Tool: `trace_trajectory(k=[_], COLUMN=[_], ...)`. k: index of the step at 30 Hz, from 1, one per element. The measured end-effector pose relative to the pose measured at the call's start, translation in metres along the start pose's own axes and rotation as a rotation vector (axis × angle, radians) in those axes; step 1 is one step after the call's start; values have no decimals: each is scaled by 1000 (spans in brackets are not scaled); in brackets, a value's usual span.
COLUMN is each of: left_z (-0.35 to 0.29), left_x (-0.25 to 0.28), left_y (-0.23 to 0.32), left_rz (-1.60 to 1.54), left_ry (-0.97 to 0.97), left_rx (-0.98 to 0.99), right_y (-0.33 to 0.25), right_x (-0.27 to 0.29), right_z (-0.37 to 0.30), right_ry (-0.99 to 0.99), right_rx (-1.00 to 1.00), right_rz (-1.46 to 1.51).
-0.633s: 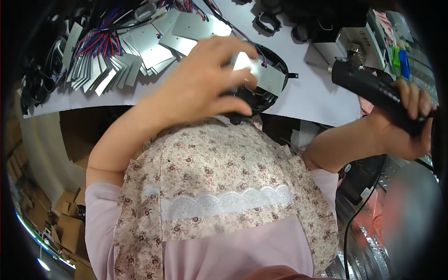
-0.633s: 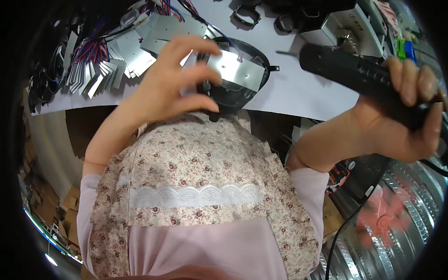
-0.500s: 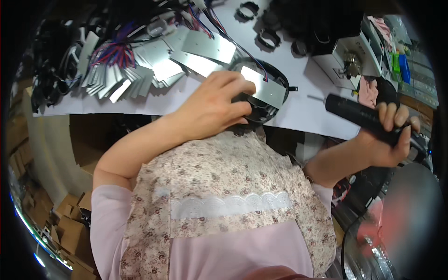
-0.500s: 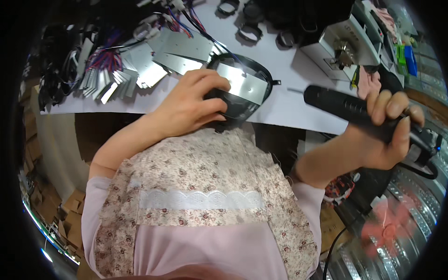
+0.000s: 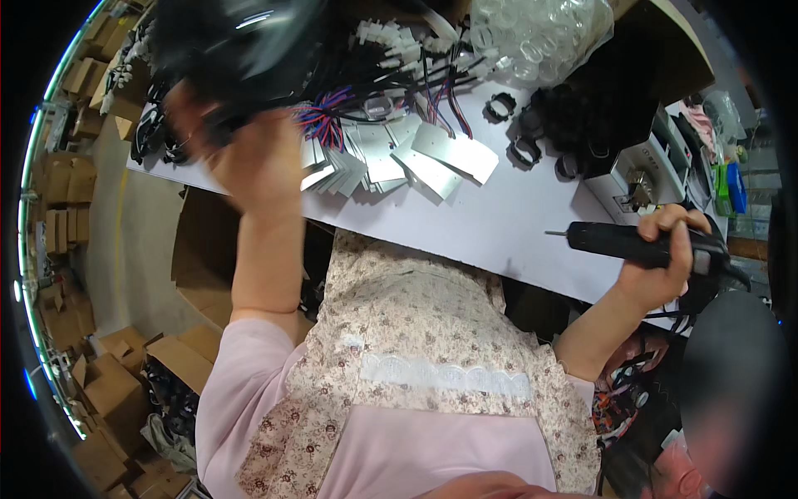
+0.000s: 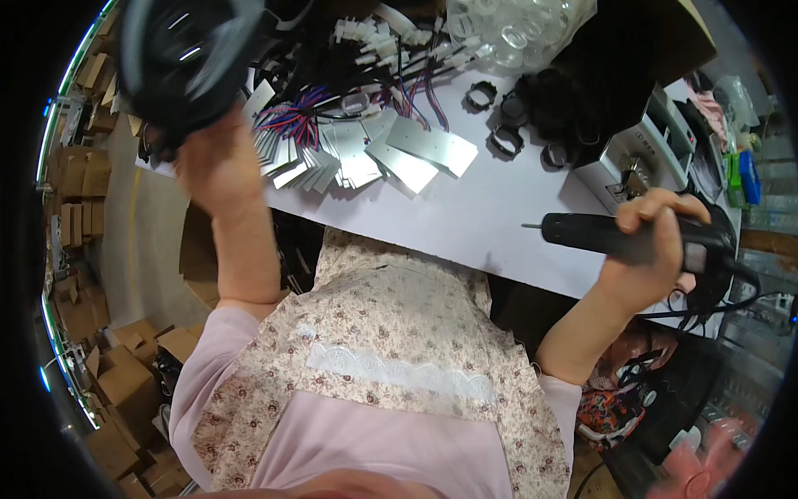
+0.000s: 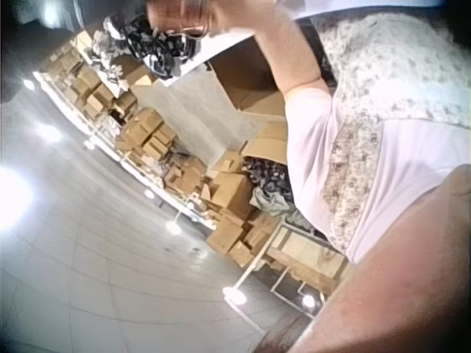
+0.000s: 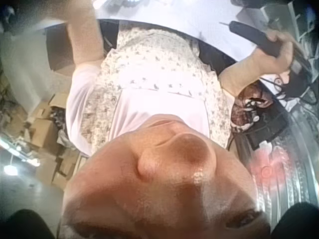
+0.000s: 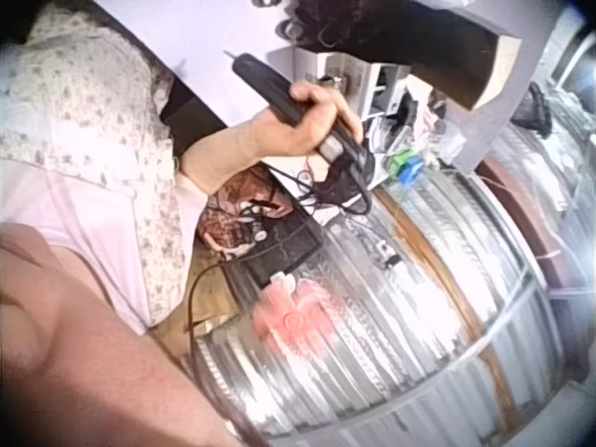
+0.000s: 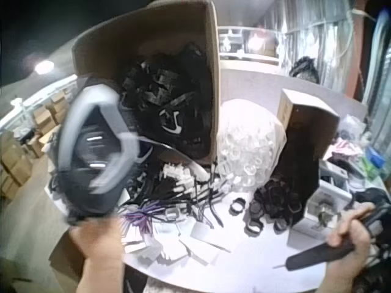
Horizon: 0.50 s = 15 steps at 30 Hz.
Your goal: The person assembles plastic housings by inserting metal plates and wiring harnesses into them, then secures the components with a power screwdriver.
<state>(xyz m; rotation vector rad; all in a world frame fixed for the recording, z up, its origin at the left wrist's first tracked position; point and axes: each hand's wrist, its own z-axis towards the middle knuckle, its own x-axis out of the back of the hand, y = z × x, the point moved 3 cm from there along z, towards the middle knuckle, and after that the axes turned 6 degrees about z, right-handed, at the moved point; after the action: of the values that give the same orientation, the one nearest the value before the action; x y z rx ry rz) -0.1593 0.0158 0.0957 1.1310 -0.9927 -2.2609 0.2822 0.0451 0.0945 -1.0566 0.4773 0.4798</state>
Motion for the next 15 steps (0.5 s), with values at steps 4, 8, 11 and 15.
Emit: trace_trajectory(k=[4, 8, 11, 15], left_z=[33, 12, -39, -126], left_x=[91, 232, 326, 461], left_y=[39, 20, -8, -71], left_rz=[1443, 869, 933, 1241], left_ry=[61, 137, 279, 335], left_rx=[-1002, -251, 5, 278], right_y=[35, 70, 94, 158], right_x=[-46, -83, -111, -155], right_z=[8, 23, 37, 84], right_ry=[-106, -212, -260, -380], right_rx=[-147, -287, -399, -532], right_rz=[-211, -336, -401, -723])
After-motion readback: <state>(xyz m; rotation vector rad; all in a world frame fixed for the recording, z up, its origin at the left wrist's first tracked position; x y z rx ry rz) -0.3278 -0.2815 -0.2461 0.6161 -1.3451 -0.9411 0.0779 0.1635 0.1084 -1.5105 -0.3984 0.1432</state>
